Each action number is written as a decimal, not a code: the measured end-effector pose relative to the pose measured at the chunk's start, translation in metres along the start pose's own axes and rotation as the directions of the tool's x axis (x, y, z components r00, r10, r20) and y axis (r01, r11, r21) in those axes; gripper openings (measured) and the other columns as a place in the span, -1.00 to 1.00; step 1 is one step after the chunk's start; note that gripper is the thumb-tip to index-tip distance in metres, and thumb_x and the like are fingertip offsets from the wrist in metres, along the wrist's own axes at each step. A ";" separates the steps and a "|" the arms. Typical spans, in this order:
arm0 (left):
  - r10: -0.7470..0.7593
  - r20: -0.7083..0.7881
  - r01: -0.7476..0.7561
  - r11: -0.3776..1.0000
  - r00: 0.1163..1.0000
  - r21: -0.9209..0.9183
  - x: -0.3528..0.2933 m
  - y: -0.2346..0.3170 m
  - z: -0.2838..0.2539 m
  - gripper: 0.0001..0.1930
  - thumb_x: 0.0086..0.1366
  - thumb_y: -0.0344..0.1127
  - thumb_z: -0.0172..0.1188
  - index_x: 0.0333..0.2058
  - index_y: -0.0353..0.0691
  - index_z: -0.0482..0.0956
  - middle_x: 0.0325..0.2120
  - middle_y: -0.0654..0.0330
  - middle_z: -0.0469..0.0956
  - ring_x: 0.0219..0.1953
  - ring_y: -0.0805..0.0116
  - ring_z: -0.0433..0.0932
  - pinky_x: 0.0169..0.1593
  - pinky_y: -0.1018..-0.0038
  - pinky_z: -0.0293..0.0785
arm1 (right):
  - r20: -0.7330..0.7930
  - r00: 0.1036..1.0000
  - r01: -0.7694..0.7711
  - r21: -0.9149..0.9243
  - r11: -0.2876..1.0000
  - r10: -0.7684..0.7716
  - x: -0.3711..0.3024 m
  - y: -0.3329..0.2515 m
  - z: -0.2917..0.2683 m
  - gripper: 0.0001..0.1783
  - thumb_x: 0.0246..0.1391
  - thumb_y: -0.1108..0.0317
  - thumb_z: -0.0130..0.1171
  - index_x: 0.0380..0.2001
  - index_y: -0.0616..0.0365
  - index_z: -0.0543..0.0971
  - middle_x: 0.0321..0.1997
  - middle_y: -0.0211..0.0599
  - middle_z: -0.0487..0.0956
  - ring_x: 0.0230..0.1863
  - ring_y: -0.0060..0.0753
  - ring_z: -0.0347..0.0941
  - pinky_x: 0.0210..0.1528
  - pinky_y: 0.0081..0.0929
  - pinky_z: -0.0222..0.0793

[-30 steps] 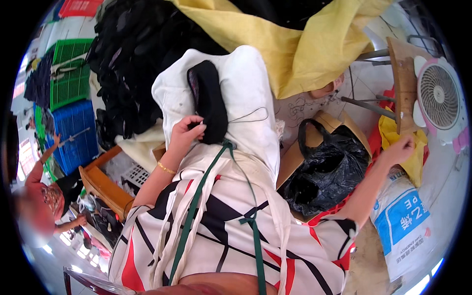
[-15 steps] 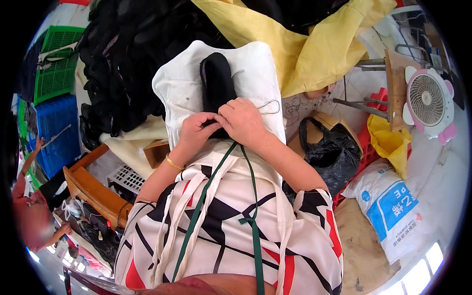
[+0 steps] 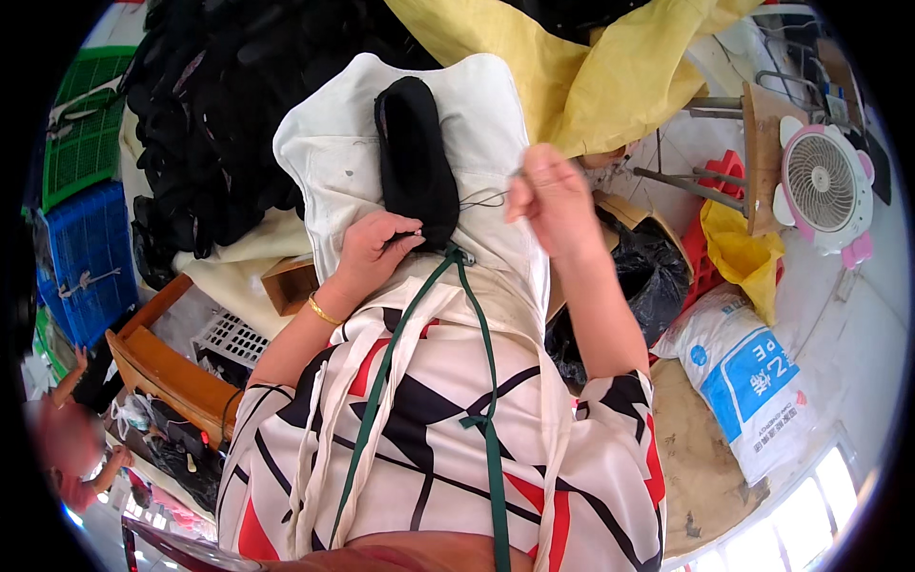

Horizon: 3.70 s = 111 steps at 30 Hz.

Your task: The person hand-sews a black shoe using a needle and thread. They repeatedly insert the needle through the shoe's upper, pull the thread tight, and adjust the shoe's position on a white cloth. The person occasionally picks up another shoe from a nearby pile to continue the process.

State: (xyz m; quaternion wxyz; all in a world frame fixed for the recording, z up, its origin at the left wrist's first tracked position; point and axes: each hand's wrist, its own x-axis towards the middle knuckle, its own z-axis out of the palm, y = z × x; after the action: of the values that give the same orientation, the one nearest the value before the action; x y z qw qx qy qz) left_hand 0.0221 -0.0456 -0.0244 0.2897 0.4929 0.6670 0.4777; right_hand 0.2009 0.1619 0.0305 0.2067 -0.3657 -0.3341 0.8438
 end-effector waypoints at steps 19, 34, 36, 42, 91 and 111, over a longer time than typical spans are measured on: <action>-0.125 0.123 0.125 0.992 0.984 0.009 0.019 0.022 -0.044 -0.87 0.11 -0.48 0.34 -0.33 -0.28 0.64 -0.43 0.13 0.64 -0.41 0.24 0.61 -0.30 0.47 0.51 | -0.662 0.555 0.691 0.030 0.722 -0.504 -0.008 -0.071 -0.172 -0.73 0.42 0.26 -0.15 -0.38 0.15 0.32 -0.64 -0.55 0.16 -0.62 -0.58 0.16 0.14 -0.07 0.51; 0.198 0.042 -0.202 0.945 0.979 0.258 -0.035 0.010 -0.011 -0.79 0.03 -0.49 0.37 -0.31 -0.16 0.62 -0.37 0.19 0.66 -0.35 0.17 0.61 -0.29 0.36 0.55 | -0.052 0.995 0.050 -0.494 0.868 -0.087 -0.030 0.051 -0.012 -0.87 0.31 0.36 0.11 -0.15 0.09 0.60 -0.46 -0.53 0.52 -0.52 -0.73 0.40 -0.45 -0.70 0.37; 0.240 0.028 -0.238 0.930 0.970 0.279 -0.037 0.008 -0.010 -0.78 0.01 -0.49 0.37 -0.31 -0.15 0.62 -0.37 0.20 0.67 -0.37 0.19 0.61 -0.31 0.36 0.56 | 0.164 0.984 0.068 -0.705 0.705 0.068 -0.035 0.070 0.012 -0.85 0.26 0.28 0.16 -0.15 0.02 0.61 -0.47 -0.53 0.59 -0.54 -0.56 0.49 -0.44 -0.55 0.41; 0.248 -0.004 -0.237 0.929 0.969 0.282 -0.038 0.009 -0.012 -0.76 -0.01 -0.52 0.41 -0.32 -0.21 0.63 -0.36 0.14 0.67 -0.38 0.16 0.62 -0.31 0.39 0.56 | 0.387 0.922 0.365 -0.867 0.340 -0.002 -0.027 0.088 0.031 -0.81 0.17 0.28 0.12 -0.19 0.04 0.61 -0.39 -0.17 0.64 -0.39 -0.03 0.57 -0.33 -0.24 0.49; 0.156 -0.138 -0.134 0.978 0.978 0.158 -0.043 0.001 -0.007 -0.78 -0.04 -0.51 0.43 -0.37 -0.18 0.63 -0.42 0.18 0.67 -0.36 0.20 0.67 -0.29 0.42 0.59 | 0.447 0.868 0.248 -0.767 0.591 0.216 -0.002 0.103 0.020 -0.81 0.29 0.36 0.03 -0.08 0.12 0.52 -0.22 -0.24 0.62 -0.23 -0.31 0.55 -0.11 -0.46 0.43; 0.284 -0.039 -0.245 0.882 0.958 0.402 -0.070 -0.003 -0.007 -0.95 0.11 -0.30 0.20 -0.44 -0.06 0.54 -0.48 0.27 0.55 -0.34 0.23 0.55 -0.35 0.36 0.51 | 0.630 0.765 0.633 -0.774 0.030 0.134 -0.012 0.073 0.110 -0.91 0.06 0.41 0.25 -0.33 0.12 0.61 -0.33 -0.14 0.45 -0.32 0.02 0.49 -0.30 -0.21 0.40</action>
State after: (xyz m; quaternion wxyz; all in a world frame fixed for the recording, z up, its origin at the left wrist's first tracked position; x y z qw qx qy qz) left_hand 0.0393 -0.1133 -0.0305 0.0843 0.6038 0.6889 0.3922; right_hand 0.1177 0.0587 0.0396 -0.0447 -0.0747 -0.9138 0.3966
